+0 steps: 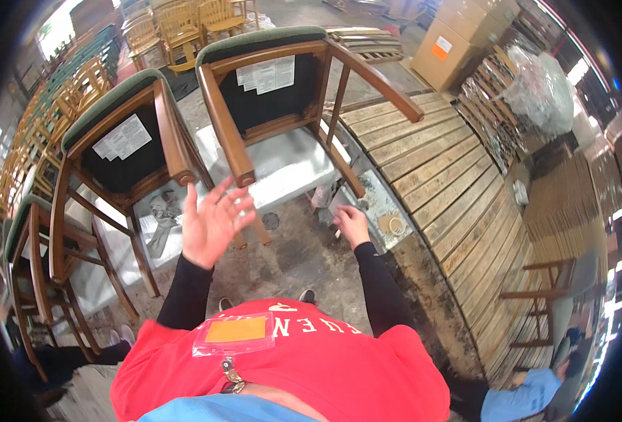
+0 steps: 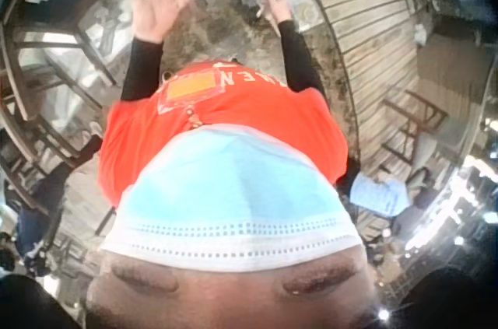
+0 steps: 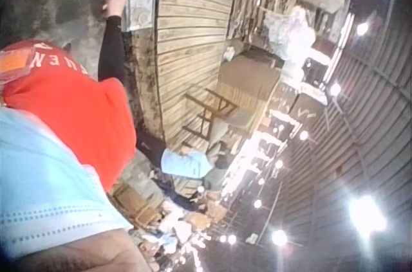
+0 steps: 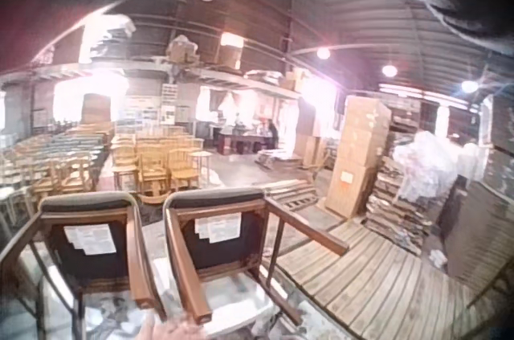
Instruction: The person wipes the underside and legs of a wooden chair with a gray cloth. They repeatedly lift the chair, wipe its frame, and set it back down, continuing the same wiping motion across multiple cycles.
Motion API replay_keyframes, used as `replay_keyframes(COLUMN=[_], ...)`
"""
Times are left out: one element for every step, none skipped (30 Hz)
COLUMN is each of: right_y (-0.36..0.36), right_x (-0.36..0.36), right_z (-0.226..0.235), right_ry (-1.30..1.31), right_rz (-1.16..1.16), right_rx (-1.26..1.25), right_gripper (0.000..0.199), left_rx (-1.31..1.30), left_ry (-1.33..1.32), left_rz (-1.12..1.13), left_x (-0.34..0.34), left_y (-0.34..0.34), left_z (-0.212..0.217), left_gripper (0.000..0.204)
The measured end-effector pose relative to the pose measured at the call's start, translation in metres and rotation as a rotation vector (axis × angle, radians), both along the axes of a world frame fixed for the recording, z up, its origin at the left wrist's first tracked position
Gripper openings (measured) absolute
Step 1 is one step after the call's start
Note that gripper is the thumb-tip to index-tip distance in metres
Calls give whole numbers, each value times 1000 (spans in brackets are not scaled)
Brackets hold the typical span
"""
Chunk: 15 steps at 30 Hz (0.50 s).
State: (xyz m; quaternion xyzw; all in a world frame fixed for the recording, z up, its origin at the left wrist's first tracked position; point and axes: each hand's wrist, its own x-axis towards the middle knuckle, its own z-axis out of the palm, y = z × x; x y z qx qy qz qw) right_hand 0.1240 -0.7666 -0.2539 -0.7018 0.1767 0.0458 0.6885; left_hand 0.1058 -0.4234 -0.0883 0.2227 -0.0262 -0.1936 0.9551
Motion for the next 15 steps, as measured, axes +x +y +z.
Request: replay_keyframes(right_y=[1, -4, -7, -18, -27, -35, -44, -56, -71, -81, -87, -96, -107, -116, -124], right_x=[18, 34, 49, 58, 66, 76, 82, 86, 88, 92, 97, 104, 112, 123, 132], right_z=[18, 38, 58, 72, 84, 96, 104, 108, 109, 114, 119, 126, 136, 148, 158], right_ry=[-34, -58, -91, -87, -103, -120, -125, -122, -104, -90, -77, -53, -41, -48, -55], right_rz=[41, 133, 224, 294, 328, 361, 387, 378, 356, 361, 368, 371, 378, 393, 410], right_rx=[22, 34, 49, 67, 82, 100, 124, 134, 147, 162, 181, 195, 197, 161, 126], right_gripper=[29, 30, 31, 31, 31, 31, 31, 31, 31, 32, 33, 34, 35, 35, 34], left_rx=[-10, -10, -4, 111, 68, 28, -8, -19, 2, 31, 65, 73, 27, 60, 95], left_ry=[119, 45, -39, 67, -2, -72, -129, -137, -116, -95, -75, -71, -68, -68, -68], left_rz=[102, 83, 63, 139, 111, 82, 46, 98, 122, 135, 149, 172, 204, 224, 245], left_x=[15, 30, 43, 52, 60, 71, 79, 83, 82, 79, 74, 71, 71, 71, 70], left_y=[-18, -24, -27, -43, -48, -47, -50, -59, -71, -80, -90, -104, -122, -141, -161], left_z=[4, -1, -5, 1, 0, -3, -7, -9, -6, -2, -2, -4, -7, -7, -8], left_gripper=[63, 64, 66, 61, 59, 58, 56, 51, 44, 43, 42, 41, 40, 39, 39])
